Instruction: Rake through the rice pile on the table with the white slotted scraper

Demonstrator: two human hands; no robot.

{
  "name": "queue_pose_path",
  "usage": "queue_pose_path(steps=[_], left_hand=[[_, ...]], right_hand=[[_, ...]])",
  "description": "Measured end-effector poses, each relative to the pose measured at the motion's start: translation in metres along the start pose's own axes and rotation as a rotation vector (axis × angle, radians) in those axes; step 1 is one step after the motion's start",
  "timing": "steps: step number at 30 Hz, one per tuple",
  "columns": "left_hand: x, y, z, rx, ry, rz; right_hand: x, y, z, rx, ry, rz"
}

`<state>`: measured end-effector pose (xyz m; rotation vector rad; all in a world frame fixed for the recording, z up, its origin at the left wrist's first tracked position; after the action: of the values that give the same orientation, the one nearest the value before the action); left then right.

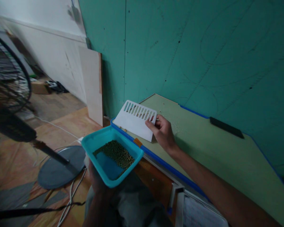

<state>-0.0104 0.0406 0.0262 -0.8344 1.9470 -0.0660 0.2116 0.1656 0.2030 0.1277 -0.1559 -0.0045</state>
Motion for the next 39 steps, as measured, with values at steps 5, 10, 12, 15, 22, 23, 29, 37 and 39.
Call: queue_pose_path(steps=[5, 10, 12, 15, 22, 23, 29, 37, 39], left_hand=[[-0.008, -0.005, -0.001, 0.018, -0.022, 0.037], [0.000, -0.002, -0.004, -0.026, 0.050, -0.018], [-0.001, -0.002, -0.001, 0.006, 0.048, 0.005], [-0.005, -0.004, 0.001, 0.035, 0.027, 0.035], [0.000, 0.000, 0.004, 0.061, -0.034, -0.028], [0.002, 0.001, 0.004, 0.053, -0.032, -0.037], [0.002, -0.001, 0.001, 0.007, 0.010, -0.017], [0.006, 0.001, 0.001, 0.007, -0.003, -0.039], [0.007, 0.002, 0.002, 0.014, -0.004, -0.038]], right_hand=[[0.005, 0.001, 0.000, 0.008, -0.015, -0.053], [0.008, 0.001, -0.003, 0.011, -0.011, -0.067], [0.004, -0.001, -0.002, 0.009, -0.033, -0.032], [-0.004, -0.006, 0.003, 0.026, -0.059, 0.030], [-0.007, -0.008, 0.006, 0.039, -0.057, 0.045], [-0.007, -0.008, 0.006, 0.042, -0.057, 0.045], [-0.010, -0.011, 0.010, 0.075, -0.050, 0.084], [-0.014, -0.020, 0.019, 0.167, -0.157, 0.100], [-0.015, -0.026, 0.026, 0.232, -0.237, 0.088]])
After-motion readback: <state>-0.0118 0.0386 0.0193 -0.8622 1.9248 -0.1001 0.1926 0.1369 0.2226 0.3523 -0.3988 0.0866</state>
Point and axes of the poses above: each hand's wrist, its own y-axis towards the middle knuckle, its own x-axis out of the back of the hand, z = x × y, the point moved 9 cm from there along y, towards the middle knuckle, and after that the axes turned 9 degrees about -x, right-handed, at the moved point
